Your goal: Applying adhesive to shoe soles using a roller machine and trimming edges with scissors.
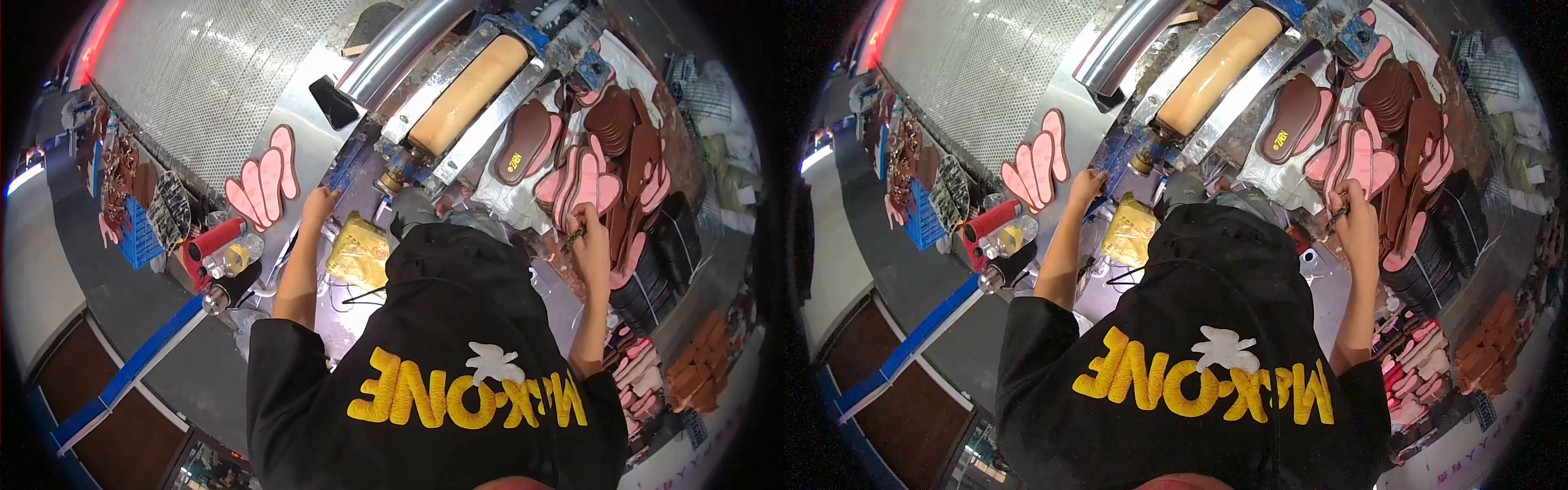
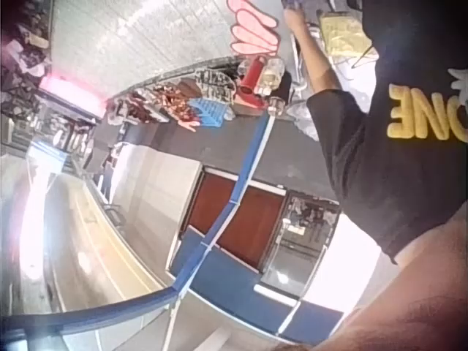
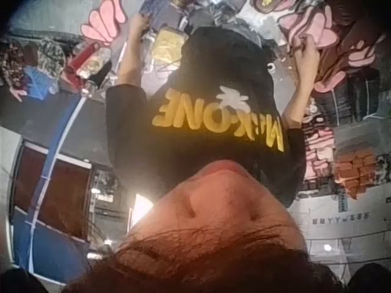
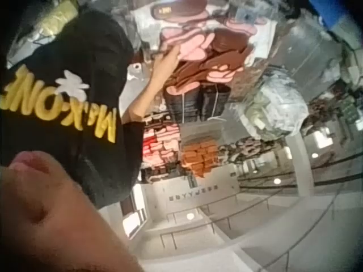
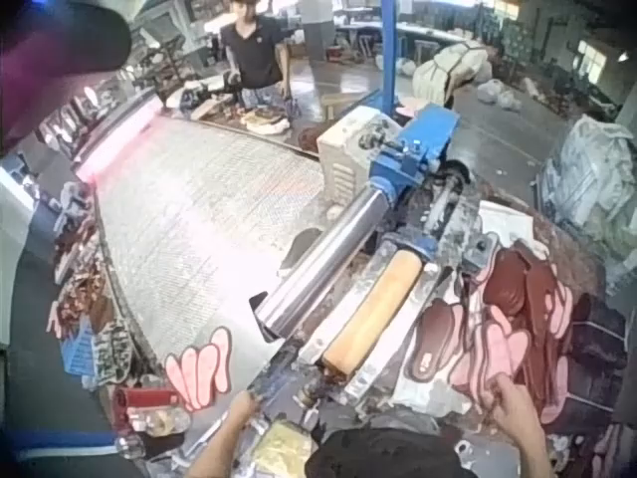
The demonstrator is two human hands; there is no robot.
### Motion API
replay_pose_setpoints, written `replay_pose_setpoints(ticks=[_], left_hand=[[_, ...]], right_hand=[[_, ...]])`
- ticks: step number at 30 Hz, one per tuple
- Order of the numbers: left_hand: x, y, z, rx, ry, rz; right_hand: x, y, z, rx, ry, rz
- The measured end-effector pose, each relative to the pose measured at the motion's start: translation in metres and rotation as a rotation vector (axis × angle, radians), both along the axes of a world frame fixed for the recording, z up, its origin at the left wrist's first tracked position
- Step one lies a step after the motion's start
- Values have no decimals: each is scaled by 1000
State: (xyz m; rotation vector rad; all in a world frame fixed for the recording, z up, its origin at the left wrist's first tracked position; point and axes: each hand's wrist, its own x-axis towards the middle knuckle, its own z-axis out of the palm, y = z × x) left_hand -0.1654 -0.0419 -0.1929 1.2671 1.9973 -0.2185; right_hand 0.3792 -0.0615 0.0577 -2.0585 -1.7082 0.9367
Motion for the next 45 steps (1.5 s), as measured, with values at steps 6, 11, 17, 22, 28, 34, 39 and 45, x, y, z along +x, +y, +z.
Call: replay_pose_setpoints(ticks=[6, 11, 17, 22, 28, 34, 39, 45], left_hand=[[0, -7, 15, 97, -496, 330], [31, 10, 64, 193, -683, 368], [107, 51, 158, 489, -986, 462], [152, 52, 170, 559, -1005, 556], [177, 51, 173, 678, -954, 597], [181, 52, 173, 679, -959, 668], [184, 53, 171, 751, -817, 619], [186, 54, 166, 811, -945, 646]], right_hand=[[-2, 21, 16, 228, 272, -259], [-45, 70, 62, 684, 900, -647], [-82, 128, 77, 708, 1371, -624], [-126, 172, 68, 806, 1219, -409], [-155, 189, 69, 887, 1024, -247], [-143, 196, 72, 992, 944, -58], [-133, 219, 57, 1074, 1055, -70], [-141, 255, 37, 1189, 824, 30]])
